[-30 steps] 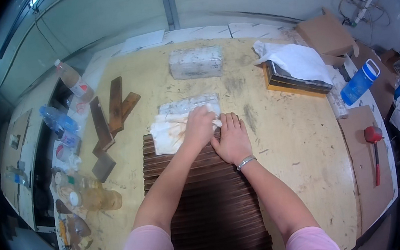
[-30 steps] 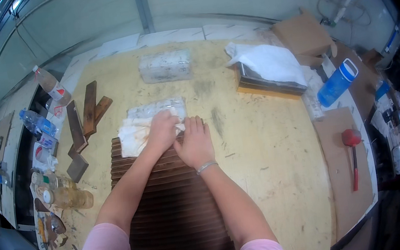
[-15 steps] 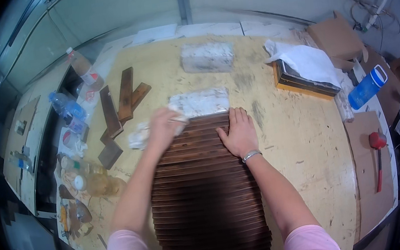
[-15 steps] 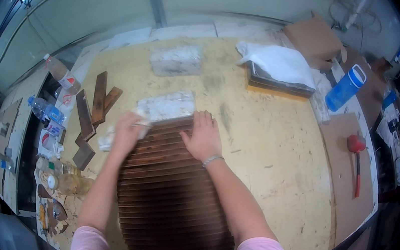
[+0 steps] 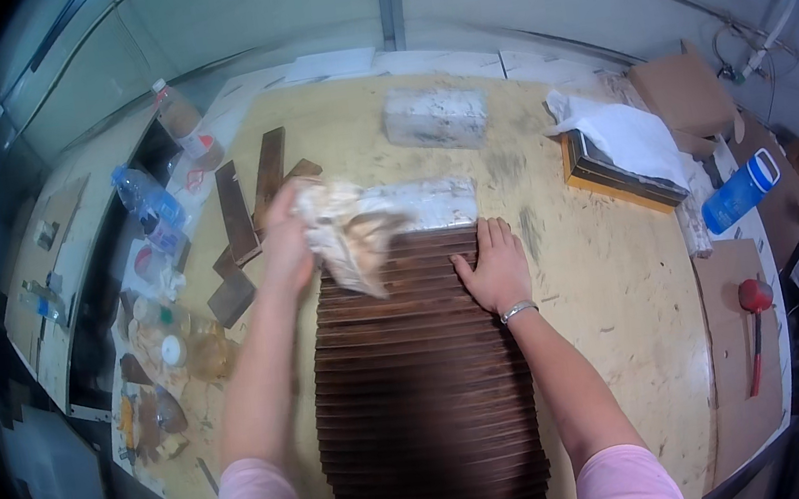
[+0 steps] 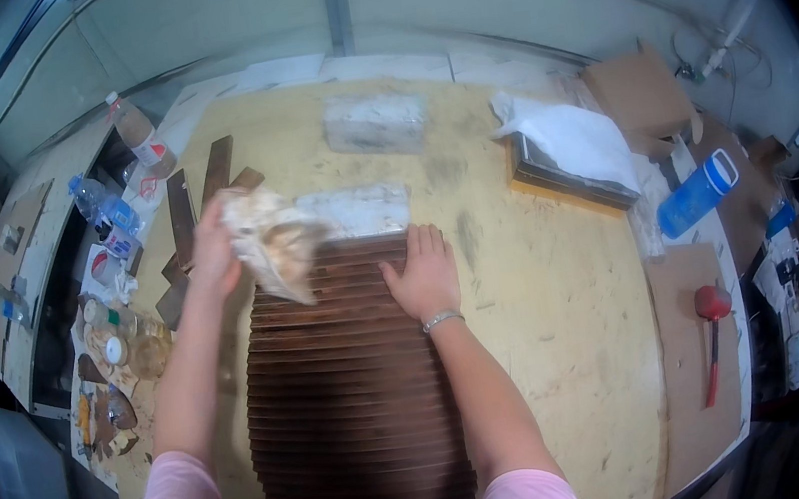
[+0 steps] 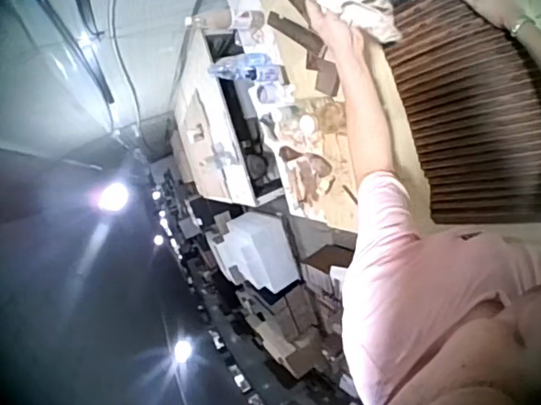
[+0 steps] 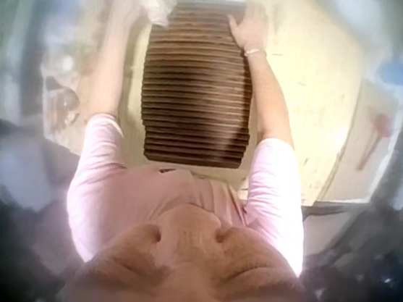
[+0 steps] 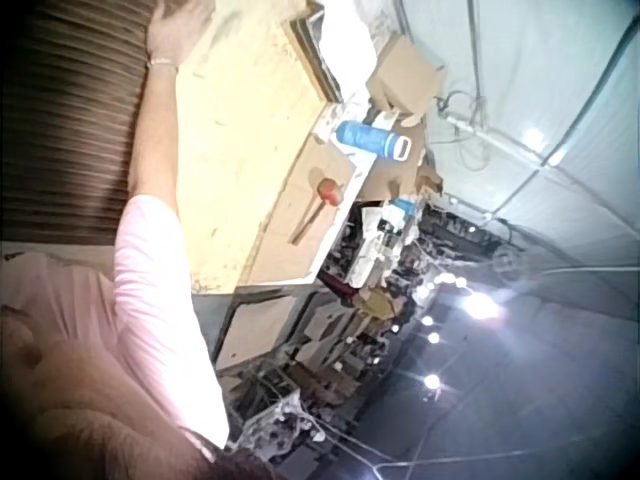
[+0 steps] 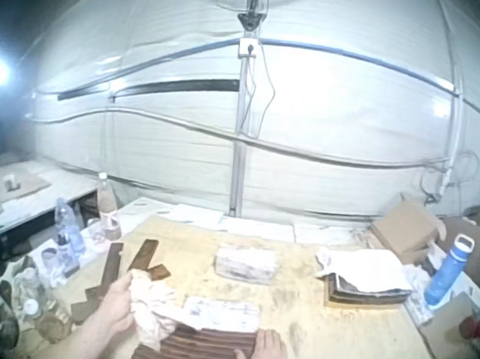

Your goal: The person wipes a slatted wood panel with a cloth and a sponge, moving across the surface and edges of the slats.

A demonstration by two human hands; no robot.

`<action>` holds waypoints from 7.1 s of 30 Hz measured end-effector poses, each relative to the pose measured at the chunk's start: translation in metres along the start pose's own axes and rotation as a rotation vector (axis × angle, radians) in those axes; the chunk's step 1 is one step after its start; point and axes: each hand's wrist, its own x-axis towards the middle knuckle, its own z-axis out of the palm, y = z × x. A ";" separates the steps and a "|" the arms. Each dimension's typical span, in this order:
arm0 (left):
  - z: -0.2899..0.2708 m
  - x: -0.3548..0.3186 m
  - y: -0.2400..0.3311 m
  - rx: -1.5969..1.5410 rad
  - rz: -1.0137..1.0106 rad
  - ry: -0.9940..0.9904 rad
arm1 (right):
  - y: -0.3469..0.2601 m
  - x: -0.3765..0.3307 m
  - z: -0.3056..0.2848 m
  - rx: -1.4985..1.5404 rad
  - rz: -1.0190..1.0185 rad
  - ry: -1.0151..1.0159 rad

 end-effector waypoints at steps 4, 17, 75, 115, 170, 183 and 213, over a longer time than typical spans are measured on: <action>-0.015 -0.009 -0.069 1.210 0.477 -0.268 | -0.005 0.002 -0.005 0.001 0.006 -0.043; 0.002 -0.006 -0.055 1.178 0.342 -0.088 | -0.001 0.001 0.001 -0.033 -0.007 -0.002; 0.007 -0.034 -0.070 1.066 0.561 -0.102 | -0.003 0.002 -0.002 -0.014 0.019 -0.044; 0.114 -0.284 0.183 1.366 0.355 -1.394 | 0.003 0.009 0.011 -0.060 -0.050 0.029; 0.099 -0.298 0.159 1.210 0.311 -1.323 | 0.032 0.021 0.032 -0.096 -0.161 0.083; 0.104 -0.295 0.152 1.193 0.352 -1.342 | -0.003 0.009 0.006 -0.116 0.006 -0.006; 0.103 -0.289 0.142 1.173 0.382 -1.335 | 0.001 0.008 0.009 -0.120 -0.012 0.011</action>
